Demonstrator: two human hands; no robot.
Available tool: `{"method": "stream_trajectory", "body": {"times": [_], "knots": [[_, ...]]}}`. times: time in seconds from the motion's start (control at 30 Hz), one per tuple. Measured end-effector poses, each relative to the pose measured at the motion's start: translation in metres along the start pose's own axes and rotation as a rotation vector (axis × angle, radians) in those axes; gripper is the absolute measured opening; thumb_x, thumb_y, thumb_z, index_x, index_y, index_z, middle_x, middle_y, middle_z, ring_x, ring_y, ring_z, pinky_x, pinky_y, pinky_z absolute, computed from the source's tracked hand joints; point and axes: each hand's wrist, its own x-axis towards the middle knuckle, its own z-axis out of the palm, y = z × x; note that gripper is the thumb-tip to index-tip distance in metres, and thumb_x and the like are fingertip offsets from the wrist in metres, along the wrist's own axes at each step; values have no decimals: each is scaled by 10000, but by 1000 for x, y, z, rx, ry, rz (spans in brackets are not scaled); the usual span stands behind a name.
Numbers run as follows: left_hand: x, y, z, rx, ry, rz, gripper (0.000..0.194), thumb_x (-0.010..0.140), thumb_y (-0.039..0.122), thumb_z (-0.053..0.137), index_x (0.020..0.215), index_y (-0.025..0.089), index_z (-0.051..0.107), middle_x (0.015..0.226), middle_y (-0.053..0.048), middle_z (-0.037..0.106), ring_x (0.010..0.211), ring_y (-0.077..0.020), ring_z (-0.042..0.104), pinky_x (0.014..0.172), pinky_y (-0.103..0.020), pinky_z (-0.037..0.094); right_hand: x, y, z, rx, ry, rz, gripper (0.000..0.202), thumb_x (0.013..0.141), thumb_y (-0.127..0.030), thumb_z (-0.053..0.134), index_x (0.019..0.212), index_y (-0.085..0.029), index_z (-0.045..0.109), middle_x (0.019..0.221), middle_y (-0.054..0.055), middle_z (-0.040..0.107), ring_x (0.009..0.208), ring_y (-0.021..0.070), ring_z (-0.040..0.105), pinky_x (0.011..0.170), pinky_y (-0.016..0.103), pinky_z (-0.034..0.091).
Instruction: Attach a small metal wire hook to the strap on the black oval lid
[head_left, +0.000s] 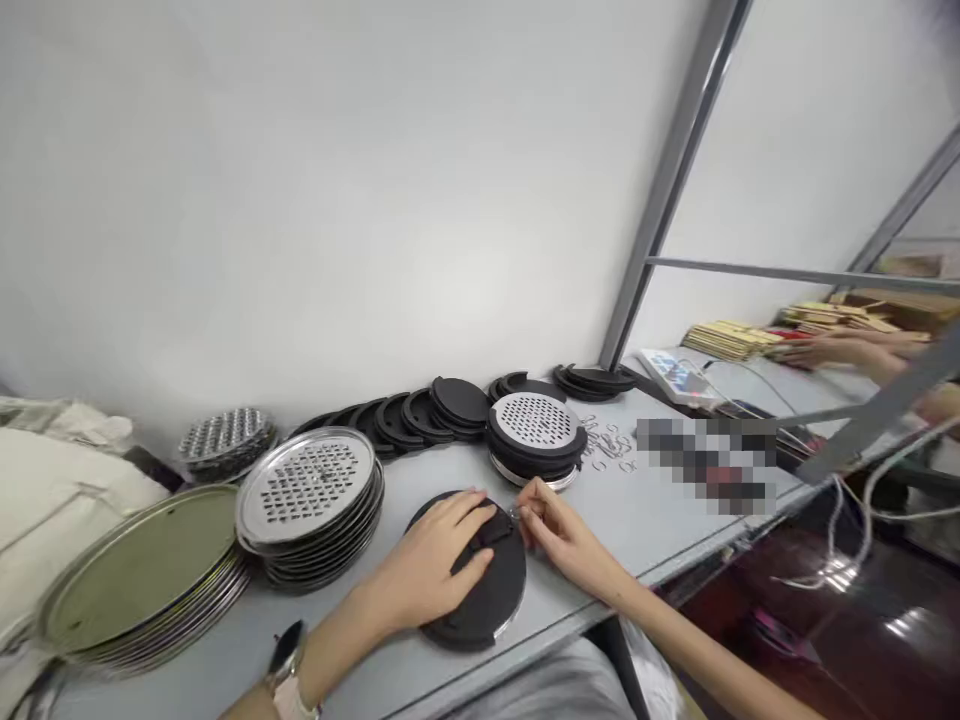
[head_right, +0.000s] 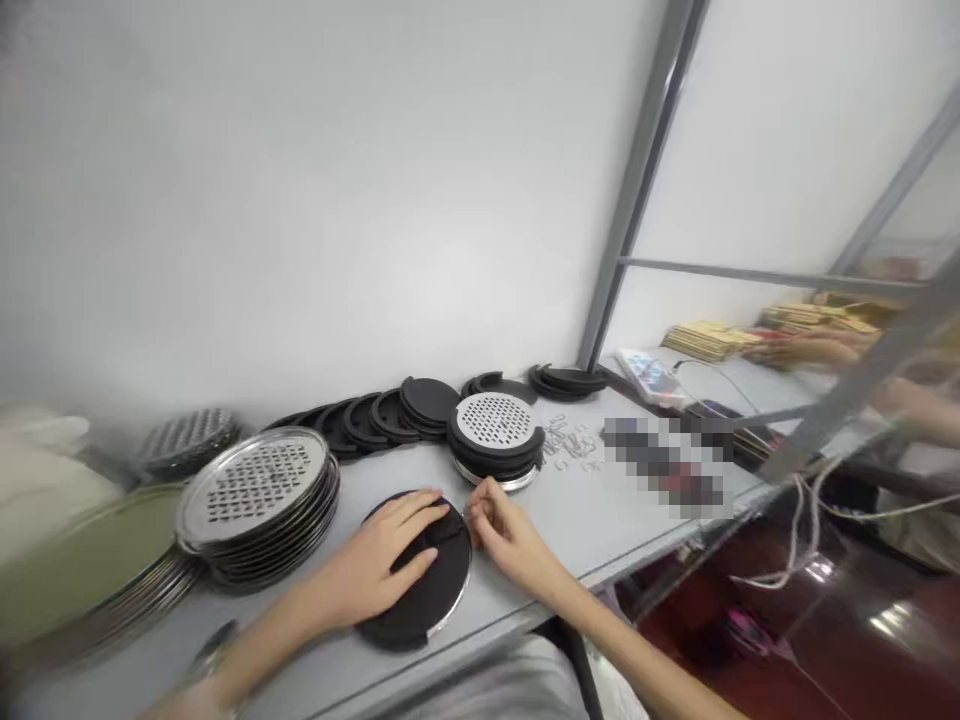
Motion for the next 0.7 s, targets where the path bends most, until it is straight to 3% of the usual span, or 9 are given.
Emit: {"method": "stream_trajectory", "body": {"times": [0.23, 0.43, 0.7], "knots": [[1, -3, 4, 15, 14, 20, 467, 951, 332, 379, 1409, 252, 328, 1476, -56, 342, 1370, -218, 281, 1121, -435, 297, -1, -1, -6, 82, -50, 41, 223, 938, -406, 455, 855, -202, 418, 686, -21, 556, 642, 116, 510, 655, 263, 410], [2, -3, 5, 90, 39, -24, 475, 951, 337, 379, 1415, 252, 321, 1494, -70, 307, 1373, -231, 274, 1114, -450, 291, -1, 1, -4, 44, -27, 61, 258, 895, -413, 535, 797, -204, 419, 518, -96, 394, 486, 76, 347, 510, 216, 266], [2, -1, 5, 113, 50, -16, 462, 954, 313, 368, 1409, 242, 337, 1477, -60, 341, 1360, -220, 290, 1107, -432, 303, -2, -7, -3, -204, 24, 31, 267, 900, -403, 516, 749, -200, 430, 530, -81, 392, 510, 89, 354, 517, 217, 276]]}}
